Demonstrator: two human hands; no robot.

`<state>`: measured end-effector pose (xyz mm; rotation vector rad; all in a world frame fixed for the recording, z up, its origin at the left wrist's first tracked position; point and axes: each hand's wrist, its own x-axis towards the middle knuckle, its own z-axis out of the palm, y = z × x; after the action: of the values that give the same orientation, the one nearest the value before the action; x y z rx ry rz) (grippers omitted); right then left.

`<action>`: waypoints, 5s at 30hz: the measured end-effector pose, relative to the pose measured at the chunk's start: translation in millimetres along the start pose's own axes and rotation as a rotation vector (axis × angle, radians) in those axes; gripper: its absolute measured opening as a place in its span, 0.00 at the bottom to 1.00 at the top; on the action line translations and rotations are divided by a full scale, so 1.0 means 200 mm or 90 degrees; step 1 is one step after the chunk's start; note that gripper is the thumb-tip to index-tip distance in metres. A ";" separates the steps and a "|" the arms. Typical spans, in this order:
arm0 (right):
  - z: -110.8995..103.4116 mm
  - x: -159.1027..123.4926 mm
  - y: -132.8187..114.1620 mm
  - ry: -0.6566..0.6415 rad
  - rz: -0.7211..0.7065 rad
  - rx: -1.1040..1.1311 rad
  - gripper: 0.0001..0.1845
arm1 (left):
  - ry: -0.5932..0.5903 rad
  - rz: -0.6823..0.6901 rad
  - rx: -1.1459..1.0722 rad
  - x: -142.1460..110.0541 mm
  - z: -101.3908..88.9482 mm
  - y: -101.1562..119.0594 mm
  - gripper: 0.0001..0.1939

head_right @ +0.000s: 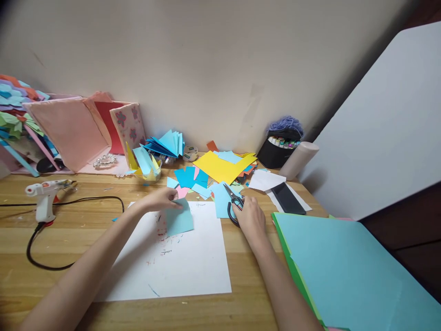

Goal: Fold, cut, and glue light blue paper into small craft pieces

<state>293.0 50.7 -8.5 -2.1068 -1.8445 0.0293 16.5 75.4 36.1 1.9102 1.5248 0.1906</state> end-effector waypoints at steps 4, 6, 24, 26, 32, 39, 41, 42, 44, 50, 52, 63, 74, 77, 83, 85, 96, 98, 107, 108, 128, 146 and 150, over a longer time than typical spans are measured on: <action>-0.02 -0.01 -0.03 0.037 -0.083 0.135 0.13 | -0.026 0.050 -0.338 -0.01 -0.03 0.02 0.18; -0.04 -0.03 -0.06 0.011 -0.161 0.254 0.16 | -0.005 0.033 -0.428 0.00 -0.02 0.03 0.21; 0.05 -0.04 -0.12 -0.183 -0.216 0.559 0.10 | -0.056 0.115 -0.672 0.09 0.34 0.08 0.24; 0.06 -0.03 -0.12 -0.217 -0.177 0.588 0.12 | -0.016 0.120 -0.665 0.09 0.36 0.08 0.25; 0.08 -0.05 -0.13 -0.190 -0.102 0.528 0.14 | 0.042 0.132 -0.530 0.06 0.37 0.13 0.22; 0.04 -0.06 -0.15 -0.089 -0.161 0.558 0.10 | 0.037 0.155 -0.502 0.03 0.39 0.18 0.23; 0.04 -0.05 -0.16 -0.063 -0.180 0.572 0.10 | 0.020 0.164 -0.521 0.03 0.39 0.18 0.20; 0.04 -0.05 -0.15 -0.057 -0.181 0.577 0.10 | 0.011 0.163 -0.533 0.03 0.40 0.18 0.20; 0.04 -0.05 -0.15 -0.052 -0.167 0.586 0.10 | -0.004 0.154 -0.563 0.03 0.41 0.19 0.21; 0.05 -0.06 -0.15 -0.076 -0.125 0.580 0.11 | -0.041 0.152 -0.608 0.02 0.45 0.22 0.23; 0.05 -0.06 -0.16 -0.067 -0.115 0.580 0.11 | -0.032 0.154 -0.620 0.02 0.46 0.22 0.23; 0.04 -0.08 -0.18 -0.046 -0.092 0.564 0.12 | 0.002 0.124 -0.618 0.02 0.49 0.24 0.25; 0.07 -0.08 -0.20 -0.014 0.059 0.830 0.20 | 0.123 0.140 -0.612 0.02 0.51 0.24 0.23; 0.08 -0.06 -0.19 -0.125 0.114 0.953 0.22 | 0.163 0.141 -0.606 0.02 0.50 0.25 0.23; 0.09 -0.06 -0.17 -0.154 0.149 1.016 0.16 | 0.183 0.153 -0.599 0.01 0.50 0.25 0.22; 0.10 -0.06 -0.17 -0.146 0.154 1.031 0.15 | 0.189 0.155 -0.595 0.01 0.50 0.25 0.22; 0.06 -0.03 -0.15 -0.202 0.118 1.017 0.13 | 0.174 0.139 -0.644 0.02 0.49 0.24 0.22; 0.05 -0.02 -0.14 -0.183 0.107 0.983 0.13 | 0.163 0.135 -0.646 0.02 0.49 0.23 0.22; 0.04 -0.04 -0.15 -0.080 0.103 0.882 0.12 | 0.160 0.093 -0.641 0.01 0.49 0.27 0.23; 0.04 -0.04 -0.16 -0.090 0.102 0.885 0.12 | 0.163 0.089 -0.640 0.01 0.49 0.27 0.23; 0.07 -0.07 -0.19 -0.193 0.029 0.852 0.18 | 0.214 0.136 -0.553 0.02 0.51 0.22 0.19; 0.07 -0.04 -0.16 -0.194 0.032 0.841 0.18 | 0.210 0.151 -0.506 0.03 0.46 0.22 0.15; 0.05 -0.04 -0.13 -0.290 -0.022 0.768 0.14 | 0.132 0.102 -0.489 0.05 0.42 0.17 0.16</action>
<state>263.9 48.5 -12.8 -1.2166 -1.4096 1.3260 89.8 47.6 -10.1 1.4033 1.1688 0.9261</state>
